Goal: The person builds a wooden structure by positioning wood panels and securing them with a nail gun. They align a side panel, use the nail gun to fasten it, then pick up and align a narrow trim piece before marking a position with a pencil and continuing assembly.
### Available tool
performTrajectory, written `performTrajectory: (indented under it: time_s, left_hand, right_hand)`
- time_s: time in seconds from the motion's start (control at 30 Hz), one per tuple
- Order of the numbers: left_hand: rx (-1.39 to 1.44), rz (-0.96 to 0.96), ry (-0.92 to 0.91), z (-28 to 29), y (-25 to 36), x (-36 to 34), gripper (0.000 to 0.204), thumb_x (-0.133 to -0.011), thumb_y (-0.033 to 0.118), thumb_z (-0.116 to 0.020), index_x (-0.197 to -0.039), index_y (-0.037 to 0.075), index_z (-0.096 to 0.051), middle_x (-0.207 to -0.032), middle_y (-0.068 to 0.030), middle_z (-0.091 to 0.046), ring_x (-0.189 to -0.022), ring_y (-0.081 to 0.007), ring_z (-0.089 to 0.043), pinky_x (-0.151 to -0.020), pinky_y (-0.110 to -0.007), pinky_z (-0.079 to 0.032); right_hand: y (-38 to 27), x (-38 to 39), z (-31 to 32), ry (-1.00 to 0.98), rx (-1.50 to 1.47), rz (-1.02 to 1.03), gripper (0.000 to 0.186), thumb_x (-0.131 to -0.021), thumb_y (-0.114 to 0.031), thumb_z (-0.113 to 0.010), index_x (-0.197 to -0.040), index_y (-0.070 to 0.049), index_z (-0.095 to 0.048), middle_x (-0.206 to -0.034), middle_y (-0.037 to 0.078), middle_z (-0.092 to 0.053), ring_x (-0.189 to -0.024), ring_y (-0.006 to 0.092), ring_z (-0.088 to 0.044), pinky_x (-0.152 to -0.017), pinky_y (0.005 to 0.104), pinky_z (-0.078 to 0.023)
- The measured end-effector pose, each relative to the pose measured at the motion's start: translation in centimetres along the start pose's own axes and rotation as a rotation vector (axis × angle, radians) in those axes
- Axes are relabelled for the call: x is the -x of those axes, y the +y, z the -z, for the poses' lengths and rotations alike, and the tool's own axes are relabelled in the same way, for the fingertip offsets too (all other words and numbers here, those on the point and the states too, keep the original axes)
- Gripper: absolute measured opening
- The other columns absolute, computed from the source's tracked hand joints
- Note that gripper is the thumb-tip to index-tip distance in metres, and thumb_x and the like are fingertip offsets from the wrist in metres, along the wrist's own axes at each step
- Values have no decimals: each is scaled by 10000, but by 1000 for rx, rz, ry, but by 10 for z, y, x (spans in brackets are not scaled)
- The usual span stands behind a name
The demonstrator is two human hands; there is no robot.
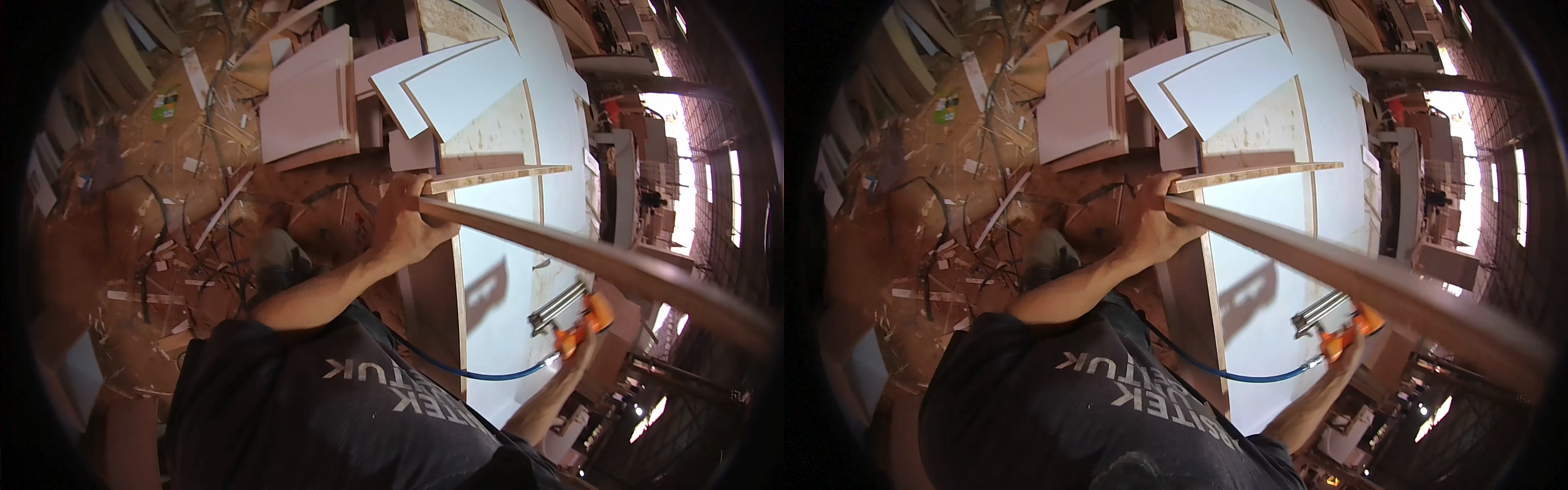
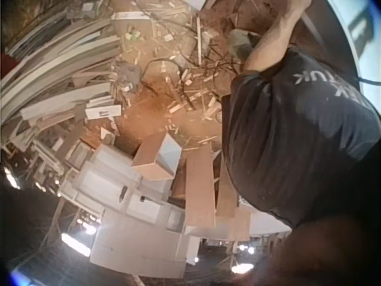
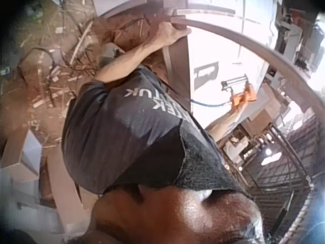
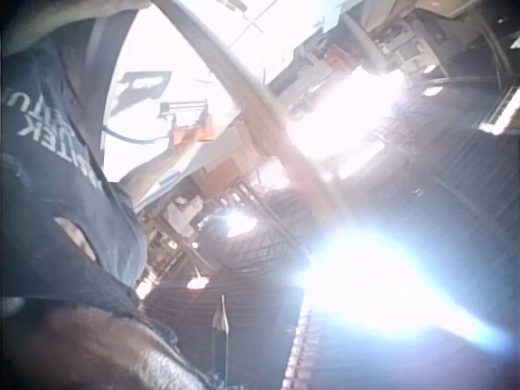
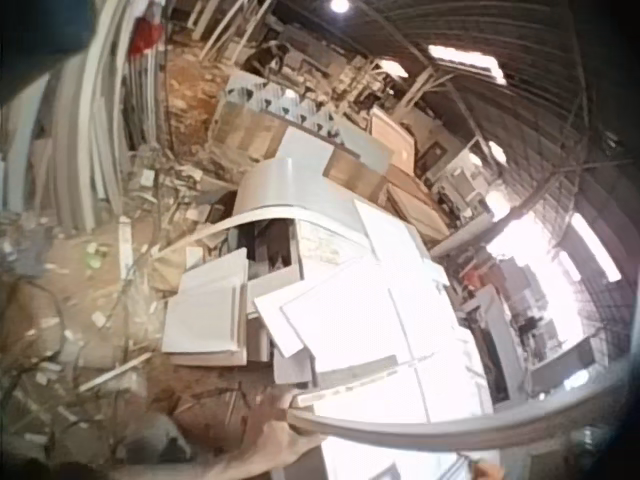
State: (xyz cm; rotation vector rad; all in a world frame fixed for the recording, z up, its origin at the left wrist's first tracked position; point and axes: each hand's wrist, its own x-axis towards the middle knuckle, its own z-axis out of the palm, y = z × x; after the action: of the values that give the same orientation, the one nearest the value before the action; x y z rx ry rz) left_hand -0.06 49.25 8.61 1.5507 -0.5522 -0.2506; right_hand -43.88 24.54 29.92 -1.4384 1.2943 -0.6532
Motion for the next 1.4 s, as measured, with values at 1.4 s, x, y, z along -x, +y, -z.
performTrajectory:
  time_s: [1.4]
  left_hand:
    - [-136, 143, -186, 12, 5, 3, 896, -626, 390, -909, -1343, 71, -478, -1344, -252, -463, -1321, -529, -437, -1057, -648, -362]
  right_hand:
    - [-188, -204, -572, -1696, 1230, -642, 538, -743, -37, -704, -1242, 93, -550, -1000, 185, -737, -560, 126, -615, -521, 254, -533]
